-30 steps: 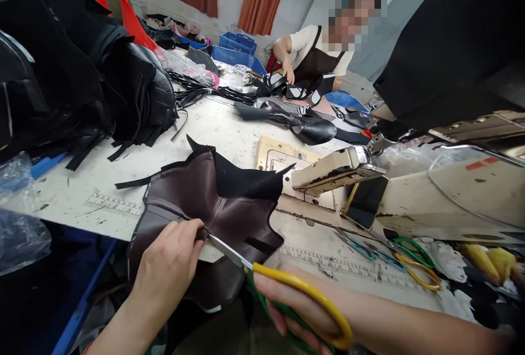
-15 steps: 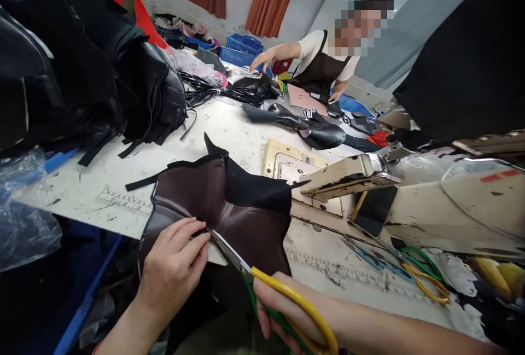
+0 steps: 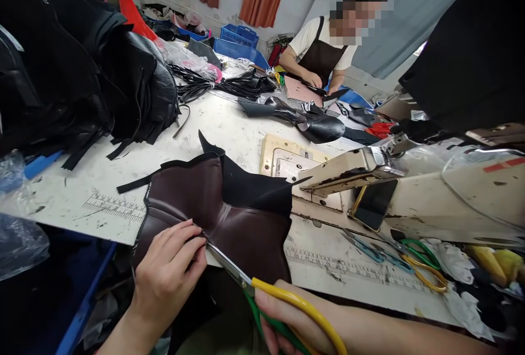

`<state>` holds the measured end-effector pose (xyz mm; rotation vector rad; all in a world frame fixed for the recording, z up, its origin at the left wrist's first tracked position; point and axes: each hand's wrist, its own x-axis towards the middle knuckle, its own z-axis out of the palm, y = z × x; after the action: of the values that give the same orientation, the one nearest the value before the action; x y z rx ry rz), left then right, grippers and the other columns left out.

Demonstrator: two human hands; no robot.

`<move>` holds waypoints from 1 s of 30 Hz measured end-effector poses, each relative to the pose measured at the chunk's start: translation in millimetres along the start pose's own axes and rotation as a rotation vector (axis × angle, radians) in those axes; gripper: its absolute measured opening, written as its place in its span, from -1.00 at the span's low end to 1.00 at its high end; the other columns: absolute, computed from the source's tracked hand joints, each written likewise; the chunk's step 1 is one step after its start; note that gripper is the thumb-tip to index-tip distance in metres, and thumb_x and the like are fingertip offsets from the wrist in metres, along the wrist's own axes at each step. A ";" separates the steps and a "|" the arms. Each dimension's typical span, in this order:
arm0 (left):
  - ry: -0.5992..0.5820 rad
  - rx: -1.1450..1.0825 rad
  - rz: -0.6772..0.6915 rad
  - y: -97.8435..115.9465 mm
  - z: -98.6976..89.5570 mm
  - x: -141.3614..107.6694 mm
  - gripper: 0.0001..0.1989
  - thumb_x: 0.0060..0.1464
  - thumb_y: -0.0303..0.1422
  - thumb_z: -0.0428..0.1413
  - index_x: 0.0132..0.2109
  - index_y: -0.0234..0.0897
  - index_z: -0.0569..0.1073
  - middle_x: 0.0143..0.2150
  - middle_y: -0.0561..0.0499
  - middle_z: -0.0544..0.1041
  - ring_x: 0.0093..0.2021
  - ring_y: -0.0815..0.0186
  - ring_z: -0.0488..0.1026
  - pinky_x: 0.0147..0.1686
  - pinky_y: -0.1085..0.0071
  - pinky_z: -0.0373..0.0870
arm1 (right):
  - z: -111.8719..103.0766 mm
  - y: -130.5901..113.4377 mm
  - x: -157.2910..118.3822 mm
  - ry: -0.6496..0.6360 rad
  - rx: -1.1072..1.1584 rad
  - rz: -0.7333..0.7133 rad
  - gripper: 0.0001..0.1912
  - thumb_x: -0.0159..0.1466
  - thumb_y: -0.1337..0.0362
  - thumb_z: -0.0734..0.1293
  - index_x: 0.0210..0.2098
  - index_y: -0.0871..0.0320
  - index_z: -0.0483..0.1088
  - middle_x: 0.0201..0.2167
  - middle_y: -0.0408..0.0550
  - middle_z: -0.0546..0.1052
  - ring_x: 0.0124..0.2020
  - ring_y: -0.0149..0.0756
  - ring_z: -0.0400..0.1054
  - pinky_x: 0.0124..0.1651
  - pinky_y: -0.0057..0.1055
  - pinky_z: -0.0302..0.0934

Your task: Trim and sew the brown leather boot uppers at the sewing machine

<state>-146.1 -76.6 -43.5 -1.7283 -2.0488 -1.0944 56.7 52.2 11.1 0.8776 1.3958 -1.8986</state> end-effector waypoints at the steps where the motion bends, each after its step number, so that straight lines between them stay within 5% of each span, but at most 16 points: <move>1: 0.001 0.003 0.002 0.1 -0.2 -0.1 -0.76 0.00 -0.62 0.19 -0.18 -0.30 0.46 -0.17 -0.10 0.56 -0.05 0.12 0.50 -0.06 0.17 0.47 | 0.9 1.3 0.0 0.001 0.001 0.006 -0.24 0.20 -0.35 0.06 -0.63 0.22 0.31 -0.84 -0.24 0.15 -0.84 -0.54 0.06 -0.76 -0.63 -0.04; 30: 0.045 -0.009 -0.011 1.2 1.5 1.1 -0.81 -0.04 -0.65 0.20 -0.27 -0.35 0.46 -0.19 -0.15 0.54 -0.08 0.15 0.50 -0.09 0.19 0.46 | 8.0 12.2 4.9 0.061 -0.162 -0.137 -0.23 0.29 -0.32 0.02 -0.62 0.22 0.31 -0.73 -0.17 0.25 -0.70 -0.53 0.12 -0.62 -0.62 0.01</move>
<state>-144.9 -74.7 -43.4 -1.6832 -2.0314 -1.1372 62.3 41.0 2.2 0.7847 1.6588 -1.8404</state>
